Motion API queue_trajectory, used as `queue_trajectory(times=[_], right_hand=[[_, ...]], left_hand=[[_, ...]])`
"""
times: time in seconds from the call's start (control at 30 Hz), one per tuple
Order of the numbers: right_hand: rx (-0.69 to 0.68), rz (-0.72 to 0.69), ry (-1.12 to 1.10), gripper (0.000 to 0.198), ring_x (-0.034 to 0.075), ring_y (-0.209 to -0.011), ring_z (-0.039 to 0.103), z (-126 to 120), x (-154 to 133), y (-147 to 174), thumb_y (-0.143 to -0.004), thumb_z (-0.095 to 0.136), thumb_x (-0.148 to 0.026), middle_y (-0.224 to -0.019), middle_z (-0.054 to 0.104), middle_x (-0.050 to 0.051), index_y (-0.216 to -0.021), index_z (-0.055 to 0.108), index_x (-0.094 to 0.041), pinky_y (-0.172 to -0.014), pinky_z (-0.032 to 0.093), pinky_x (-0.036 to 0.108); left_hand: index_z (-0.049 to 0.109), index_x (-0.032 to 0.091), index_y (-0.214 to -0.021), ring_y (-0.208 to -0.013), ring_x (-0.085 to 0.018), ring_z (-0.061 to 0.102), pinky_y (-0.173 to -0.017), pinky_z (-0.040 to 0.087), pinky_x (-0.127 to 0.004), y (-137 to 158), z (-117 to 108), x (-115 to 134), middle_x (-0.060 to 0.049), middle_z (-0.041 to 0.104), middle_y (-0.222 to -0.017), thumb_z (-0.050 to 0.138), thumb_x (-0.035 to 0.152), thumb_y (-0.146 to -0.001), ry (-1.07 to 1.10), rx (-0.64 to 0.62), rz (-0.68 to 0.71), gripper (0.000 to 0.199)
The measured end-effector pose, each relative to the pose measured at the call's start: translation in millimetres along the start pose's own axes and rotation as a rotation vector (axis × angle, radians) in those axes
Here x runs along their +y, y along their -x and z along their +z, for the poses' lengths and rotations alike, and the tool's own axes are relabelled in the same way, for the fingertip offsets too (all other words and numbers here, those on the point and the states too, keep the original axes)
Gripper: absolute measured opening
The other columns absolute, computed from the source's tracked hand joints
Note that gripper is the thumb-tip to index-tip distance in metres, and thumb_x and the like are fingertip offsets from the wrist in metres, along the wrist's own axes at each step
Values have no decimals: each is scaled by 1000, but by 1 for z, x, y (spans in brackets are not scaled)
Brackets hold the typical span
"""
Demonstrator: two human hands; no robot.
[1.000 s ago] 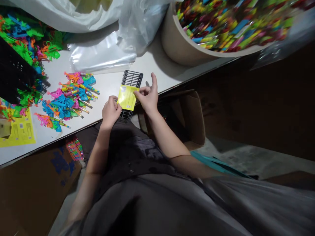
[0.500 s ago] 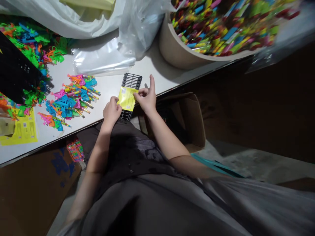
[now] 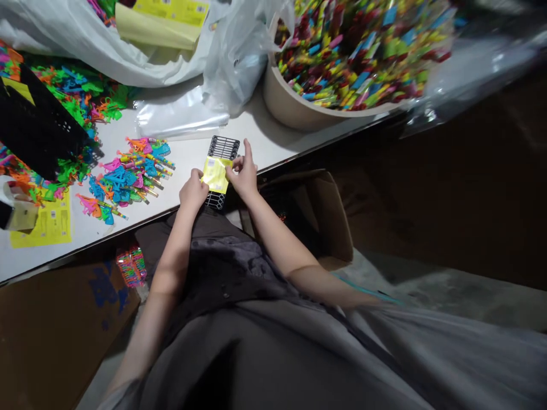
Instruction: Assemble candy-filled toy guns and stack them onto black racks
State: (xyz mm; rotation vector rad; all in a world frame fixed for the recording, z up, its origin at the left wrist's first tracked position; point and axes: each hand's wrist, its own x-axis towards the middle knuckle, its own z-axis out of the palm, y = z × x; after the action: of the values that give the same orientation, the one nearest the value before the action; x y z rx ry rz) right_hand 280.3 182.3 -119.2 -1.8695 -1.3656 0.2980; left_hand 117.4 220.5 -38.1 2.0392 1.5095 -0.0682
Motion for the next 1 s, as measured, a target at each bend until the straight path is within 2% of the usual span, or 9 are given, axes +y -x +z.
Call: queue_trajectory(times=[0.13,0.37,0.43,0.5,0.57,0.67,0.73,0.83,1.0], right_hand=[[2,79,85,71,18,-74,53,-2,-15,-1,-86,40,-33,-84,62,2,-148,8,-19,-78,44,37],[-74,56,184,62,23,-86,51,-6,-29,-1,-84,37,-27,-97,62,10,-143,24,-14,-84,42,41],[-103,31,213,62,25,-89,50,-7,-31,-1,-82,37,-24,-101,61,12,-142,27,-13,-85,41,42],[-135,6,244,62,26,-93,50,-8,-33,-2,-81,37,-22,-105,61,13,-142,28,-11,-86,41,42],[-168,-15,276,62,27,-95,50,-9,-35,-2,-82,37,-21,-107,60,14,-142,28,-10,-87,41,42],[-223,-45,310,60,26,-96,51,-13,-40,-3,-86,35,-23,-109,59,16,-143,26,-7,-88,41,41],[-252,-64,318,59,26,-95,51,-15,-42,-3,-87,34,-25,-109,60,17,-143,25,-6,-87,41,39],[-263,-87,333,60,26,-94,52,-16,-42,-3,-88,35,-25,-107,61,16,-144,25,-7,-86,41,38],[-253,-124,372,58,26,-93,50,-14,-42,-3,-88,36,-26,-105,61,14,-143,30,-9,-86,40,37]], left_hand=[[40,24,-112,-90,-25,63,-74,45,-34,0,-5,5,-6,66,-94,40,20,-82,-46,-20,-30,30],[44,19,-115,-93,-27,64,-78,47,-36,4,-13,2,-12,67,-98,42,27,-84,-83,-48,-86,32],[46,16,-116,-96,-28,62,-80,47,-38,6,-11,3,-15,65,-101,43,25,-83,-95,13,-70,34],[47,13,-119,-107,-28,57,-87,45,-40,7,-5,6,-18,61,-112,41,19,-83,-133,157,29,37],[45,13,-125,-123,-25,47,-99,39,-40,6,3,10,-17,52,-130,38,15,-83,-180,253,245,42],[38,11,-136,-138,-24,28,-113,22,-41,2,16,11,-12,34,-148,32,18,-88,-273,175,499,49],[32,9,-141,-140,-26,22,-115,17,-45,1,24,9,-11,28,-152,27,21,-91,-329,139,483,52],[26,10,-144,-142,-25,18,-115,18,-46,3,33,6,-10,21,-154,24,25,-92,-355,142,434,54],[27,12,-144,-142,-26,20,-113,22,-46,11,39,13,-11,21,-154,24,28,-92,-332,189,300,54]])
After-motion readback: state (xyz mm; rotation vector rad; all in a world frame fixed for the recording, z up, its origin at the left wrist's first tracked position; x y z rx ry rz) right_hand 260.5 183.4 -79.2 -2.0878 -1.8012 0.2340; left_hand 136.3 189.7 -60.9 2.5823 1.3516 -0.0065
